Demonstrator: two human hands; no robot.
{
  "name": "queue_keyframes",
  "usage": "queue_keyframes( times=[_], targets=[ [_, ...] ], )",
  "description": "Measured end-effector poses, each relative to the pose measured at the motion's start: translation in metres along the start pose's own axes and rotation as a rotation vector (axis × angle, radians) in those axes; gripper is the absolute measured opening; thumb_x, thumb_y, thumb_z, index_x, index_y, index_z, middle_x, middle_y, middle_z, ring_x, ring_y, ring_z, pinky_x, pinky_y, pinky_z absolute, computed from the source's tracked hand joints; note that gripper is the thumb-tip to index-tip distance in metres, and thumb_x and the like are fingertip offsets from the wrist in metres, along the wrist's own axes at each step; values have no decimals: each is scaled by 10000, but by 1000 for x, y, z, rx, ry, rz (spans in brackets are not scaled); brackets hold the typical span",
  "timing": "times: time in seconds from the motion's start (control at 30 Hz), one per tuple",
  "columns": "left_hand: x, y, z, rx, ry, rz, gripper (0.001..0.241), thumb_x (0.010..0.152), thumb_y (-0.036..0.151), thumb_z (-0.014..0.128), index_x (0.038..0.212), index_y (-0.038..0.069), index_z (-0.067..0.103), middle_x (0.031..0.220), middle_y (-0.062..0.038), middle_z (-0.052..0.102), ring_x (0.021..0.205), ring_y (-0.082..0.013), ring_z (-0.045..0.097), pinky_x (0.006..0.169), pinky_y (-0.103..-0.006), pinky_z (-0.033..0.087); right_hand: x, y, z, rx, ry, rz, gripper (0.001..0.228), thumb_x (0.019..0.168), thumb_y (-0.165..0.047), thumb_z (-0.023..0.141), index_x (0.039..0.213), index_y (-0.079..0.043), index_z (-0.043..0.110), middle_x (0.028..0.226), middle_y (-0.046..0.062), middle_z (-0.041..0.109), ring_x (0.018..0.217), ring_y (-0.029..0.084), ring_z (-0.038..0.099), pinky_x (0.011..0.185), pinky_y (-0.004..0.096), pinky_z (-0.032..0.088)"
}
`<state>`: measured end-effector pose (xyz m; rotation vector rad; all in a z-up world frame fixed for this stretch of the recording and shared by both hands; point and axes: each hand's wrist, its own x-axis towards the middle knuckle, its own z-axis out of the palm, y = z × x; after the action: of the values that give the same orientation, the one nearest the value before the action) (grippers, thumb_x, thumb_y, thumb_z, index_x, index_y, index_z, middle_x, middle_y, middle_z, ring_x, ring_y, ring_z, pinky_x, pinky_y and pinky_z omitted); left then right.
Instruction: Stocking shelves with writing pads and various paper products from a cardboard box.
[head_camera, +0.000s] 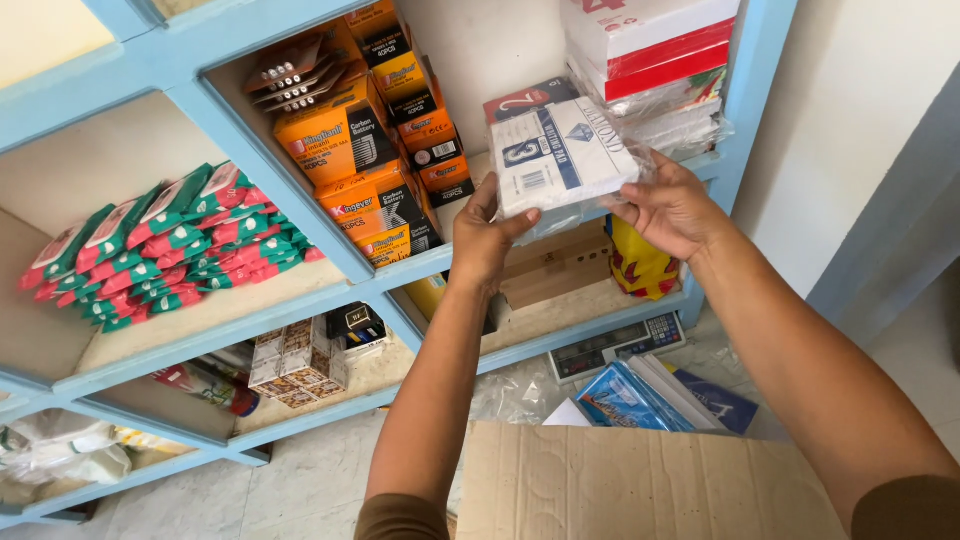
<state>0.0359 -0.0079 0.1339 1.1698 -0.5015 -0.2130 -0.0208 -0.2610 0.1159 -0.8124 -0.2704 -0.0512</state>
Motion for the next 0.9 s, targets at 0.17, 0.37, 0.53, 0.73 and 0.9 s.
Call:
queue_keyframes(
  times=[0.17,0.37,0.53,0.73,0.9],
  targets=[
    [3,-10,-4,187,124,135,845,767,-136,805,1514,-27,425,1480,-171,575,1316,-191,588,1048,-303,540,6,13,-14,-83,140,-79,582,914,34,714,1465,-38,541,1275,115,692,1099,205,709,898,311,626],
    [-3,4,-6,414,90,96,833,752,-110,768,1513,18,454,1444,-169,612,1096,-200,716,920,-289,613,2,8,-10,-205,178,-88,599,855,116,707,1419,-20,558,1205,128,717,1027,199,737,862,290,646],
    [-15,25,1,693,112,128,660,814,29,812,1434,102,599,1326,-144,709,941,-149,735,834,-285,612,5,8,-16,-229,156,-103,599,853,139,692,1418,-10,562,1207,129,716,1040,207,734,871,298,650],
    [-26,59,14,1237,128,283,457,875,280,795,1320,234,699,1123,-98,757,810,-210,738,770,-363,593,7,8,-9,-232,211,-106,547,905,71,661,1428,-43,550,1198,120,714,1025,224,733,869,349,645],
    [-18,58,15,1337,145,459,364,858,272,786,1209,198,728,1231,-103,678,867,-286,734,756,-433,582,6,11,-4,-202,246,-94,463,927,-26,661,1375,-78,557,1166,109,705,977,235,733,864,388,649]
  ],
)
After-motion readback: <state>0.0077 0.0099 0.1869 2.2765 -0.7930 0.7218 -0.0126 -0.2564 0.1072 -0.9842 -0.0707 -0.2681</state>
